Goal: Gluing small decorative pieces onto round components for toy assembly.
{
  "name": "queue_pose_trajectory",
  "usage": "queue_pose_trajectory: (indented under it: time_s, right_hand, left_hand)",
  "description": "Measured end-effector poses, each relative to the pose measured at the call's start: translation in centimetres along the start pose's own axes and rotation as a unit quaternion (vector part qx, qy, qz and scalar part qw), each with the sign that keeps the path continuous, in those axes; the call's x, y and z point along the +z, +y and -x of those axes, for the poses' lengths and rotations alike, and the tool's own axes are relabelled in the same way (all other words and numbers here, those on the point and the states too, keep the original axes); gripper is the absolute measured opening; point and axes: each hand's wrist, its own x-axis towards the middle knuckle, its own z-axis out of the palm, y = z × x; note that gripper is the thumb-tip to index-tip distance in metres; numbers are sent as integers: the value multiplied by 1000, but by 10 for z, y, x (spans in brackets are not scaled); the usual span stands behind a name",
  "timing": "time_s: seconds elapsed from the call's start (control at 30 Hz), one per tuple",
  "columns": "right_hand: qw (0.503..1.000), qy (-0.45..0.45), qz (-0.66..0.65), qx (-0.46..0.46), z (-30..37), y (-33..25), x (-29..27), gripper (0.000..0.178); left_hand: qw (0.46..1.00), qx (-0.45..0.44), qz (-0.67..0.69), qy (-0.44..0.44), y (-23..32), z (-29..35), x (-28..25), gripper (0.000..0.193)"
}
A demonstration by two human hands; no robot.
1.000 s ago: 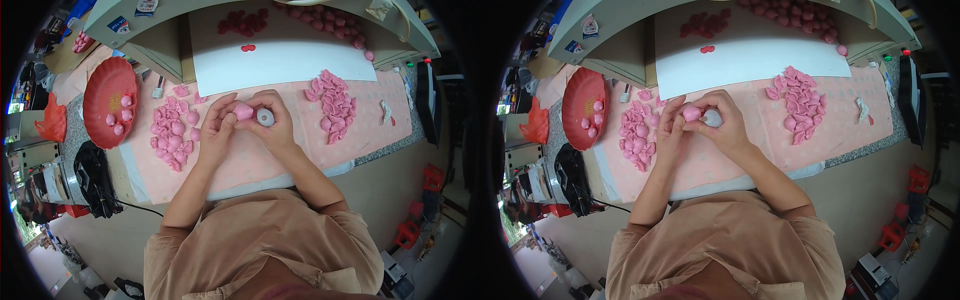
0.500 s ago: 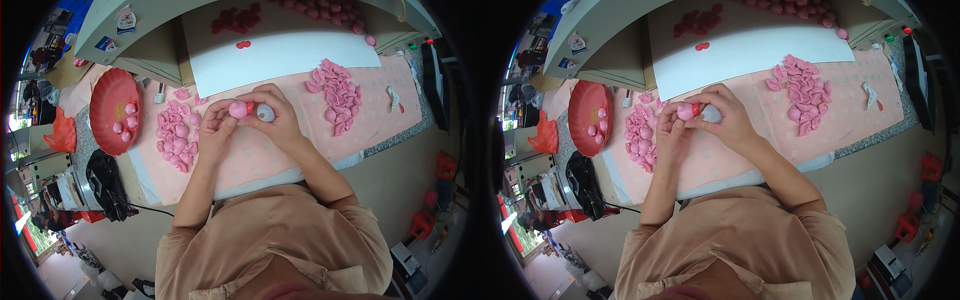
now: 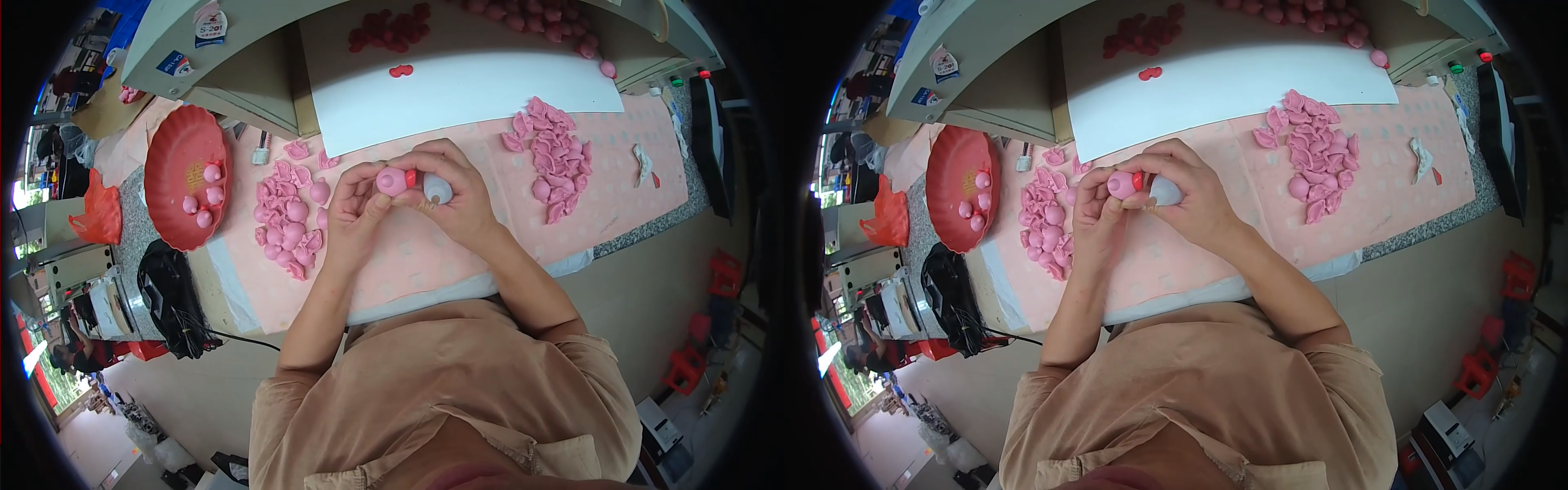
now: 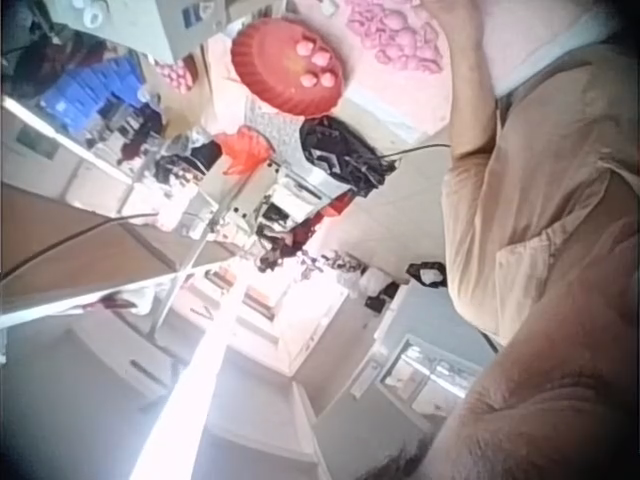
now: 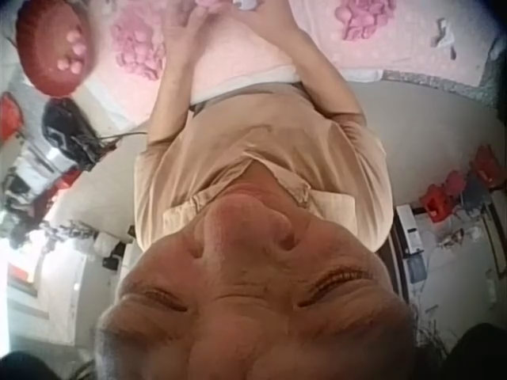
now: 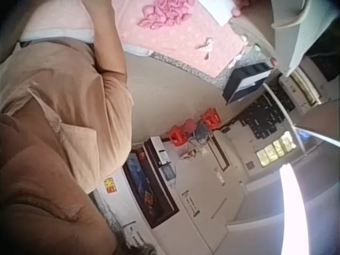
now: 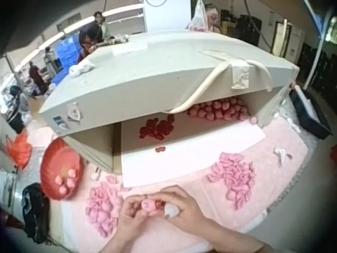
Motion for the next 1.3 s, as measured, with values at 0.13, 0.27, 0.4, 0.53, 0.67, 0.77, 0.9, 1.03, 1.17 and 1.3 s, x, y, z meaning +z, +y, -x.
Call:
queue_pose_trajectory:
  time_s: [0.13, 0.27, 0.4, 0.53, 0.67, 0.77, 0.9, 1.03, 1.17, 1.3]
  right_hand:
    - [1000, 4, 3, -2, -1, 1, -1, 36]
    - [998, 5, 42, -48, -3, 16, -3, 39]
    - [993, -10, 73, -91, -4, 11, -1, 39]
    - [999, 22, 4, -40, -3, 7, 2, 37]
    - [1000, 15, -4, -16, -2, 6, 1, 37]
    - [998, 21, 44, -43, -2, 4, 1, 36]
    - [997, 33, 47, -44, -2, 4, 4, 36]
    - [996, 34, 49, -69, -4, 0, 12, 36]
    - [999, 20, 29, -11, -1, 5, 7, 38]
    - [989, 50, -127, 57, 12, -3, -1, 41]
  left_hand:
    - [1000, -5, -23, 4, 3, -2, 1, 36]
    - [994, -7, -107, 5, 10, -10, -2, 33]
    - [998, -63, -12, 1, 5, -8, -8, 34]
    - [993, -60, 97, 39, 6, -5, 10, 36]
    - [998, -43, -15, 30, 4, -4, 3, 36]
    - [999, -12, -35, 31, 1, -3, 6, 35]
    - [1000, 1, -11, 24, -1, -4, 6, 31]
    - [999, 0, -15, 49, 8, 3, 2, 30]
    - [995, 10, -90, 47, 16, -1, 8, 30]
    - [800, 225, -526, 181, 84, 3, -20, 33]
